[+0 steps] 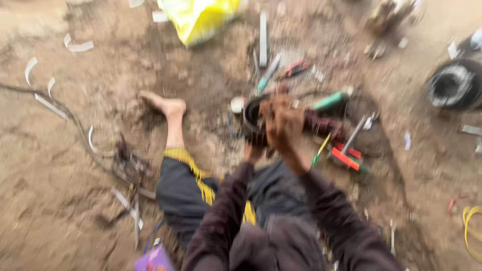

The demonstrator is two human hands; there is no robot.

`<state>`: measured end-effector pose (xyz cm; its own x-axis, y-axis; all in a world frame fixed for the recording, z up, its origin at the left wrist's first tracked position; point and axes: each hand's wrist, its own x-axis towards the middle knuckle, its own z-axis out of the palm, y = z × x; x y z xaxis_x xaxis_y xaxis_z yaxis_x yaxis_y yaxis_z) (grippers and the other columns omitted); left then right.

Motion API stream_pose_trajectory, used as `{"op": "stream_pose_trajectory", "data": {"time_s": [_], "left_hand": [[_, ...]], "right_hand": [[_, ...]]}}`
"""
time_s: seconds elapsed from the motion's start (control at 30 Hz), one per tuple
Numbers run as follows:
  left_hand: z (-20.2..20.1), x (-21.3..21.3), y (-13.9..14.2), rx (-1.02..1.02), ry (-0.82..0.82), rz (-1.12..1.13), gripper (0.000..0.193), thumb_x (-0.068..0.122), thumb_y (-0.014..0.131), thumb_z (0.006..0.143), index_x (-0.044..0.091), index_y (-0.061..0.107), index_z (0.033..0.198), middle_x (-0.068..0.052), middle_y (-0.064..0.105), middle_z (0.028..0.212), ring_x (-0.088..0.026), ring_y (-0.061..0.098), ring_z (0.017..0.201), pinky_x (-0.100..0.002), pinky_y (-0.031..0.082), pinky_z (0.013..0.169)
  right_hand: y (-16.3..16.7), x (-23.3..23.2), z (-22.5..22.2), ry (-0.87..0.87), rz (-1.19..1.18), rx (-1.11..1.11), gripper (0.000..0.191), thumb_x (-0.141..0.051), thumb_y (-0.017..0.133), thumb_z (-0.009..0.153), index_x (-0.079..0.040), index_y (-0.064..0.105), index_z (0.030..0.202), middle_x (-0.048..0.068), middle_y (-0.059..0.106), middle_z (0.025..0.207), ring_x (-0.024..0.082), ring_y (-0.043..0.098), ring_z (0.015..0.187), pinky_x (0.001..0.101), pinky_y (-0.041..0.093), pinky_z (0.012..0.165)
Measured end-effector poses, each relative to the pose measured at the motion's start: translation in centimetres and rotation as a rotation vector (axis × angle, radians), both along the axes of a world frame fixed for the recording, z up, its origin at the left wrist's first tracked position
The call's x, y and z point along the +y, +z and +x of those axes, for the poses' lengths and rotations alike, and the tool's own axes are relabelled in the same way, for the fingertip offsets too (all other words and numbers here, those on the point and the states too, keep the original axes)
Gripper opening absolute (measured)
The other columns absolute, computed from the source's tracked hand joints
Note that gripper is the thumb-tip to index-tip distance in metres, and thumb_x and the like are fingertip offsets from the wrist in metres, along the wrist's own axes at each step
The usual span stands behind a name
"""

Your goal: The person sits on the ground and repairs an electrical motor component. They use pliers to remove wires, a screwdriver to adjust internal parts, and a hammer to strike a wire bundle. The person then twists the wires together by hand.

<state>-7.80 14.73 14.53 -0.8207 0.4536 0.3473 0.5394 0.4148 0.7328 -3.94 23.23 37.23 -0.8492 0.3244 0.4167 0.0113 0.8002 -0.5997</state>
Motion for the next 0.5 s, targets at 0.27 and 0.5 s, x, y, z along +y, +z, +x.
{"op": "stream_pose_trajectory", "data": {"time_s": [0.27, 0.5], "left_hand": [[-1.7, -2.1, -2.2, -0.446, -0.095, -0.298, 0.016, 0.018, 0.063, 0.098, 0.007, 0.074, 0.1, -0.01, 0.073, 0.089, -0.032, 0.068, 0.084, -0.049, 0.05, 0.081], [3.2, -13.7, 2.8, -0.924, 0.678, 0.659, 0.051, 0.003, 0.049, 0.097, -0.007, 0.05, 0.147, -0.043, 0.045, 0.138, -0.069, 0.03, 0.118, -0.074, 0.026, 0.096]], "right_hand": [[-1.7, -0.9, -1.2, 0.131, 0.073, 0.172, 0.027, -0.028, 0.056, 0.108, -0.006, 0.069, 0.1, 0.016, 0.069, 0.099, 0.029, 0.06, 0.096, 0.044, 0.045, 0.088], [-7.5, -1.1, -2.8, 0.142, 0.009, 0.043, 0.03, -0.034, 0.055, 0.109, -0.008, 0.07, 0.106, 0.009, 0.07, 0.086, 0.025, 0.061, 0.089, 0.0406, 0.048, 0.085]]}}
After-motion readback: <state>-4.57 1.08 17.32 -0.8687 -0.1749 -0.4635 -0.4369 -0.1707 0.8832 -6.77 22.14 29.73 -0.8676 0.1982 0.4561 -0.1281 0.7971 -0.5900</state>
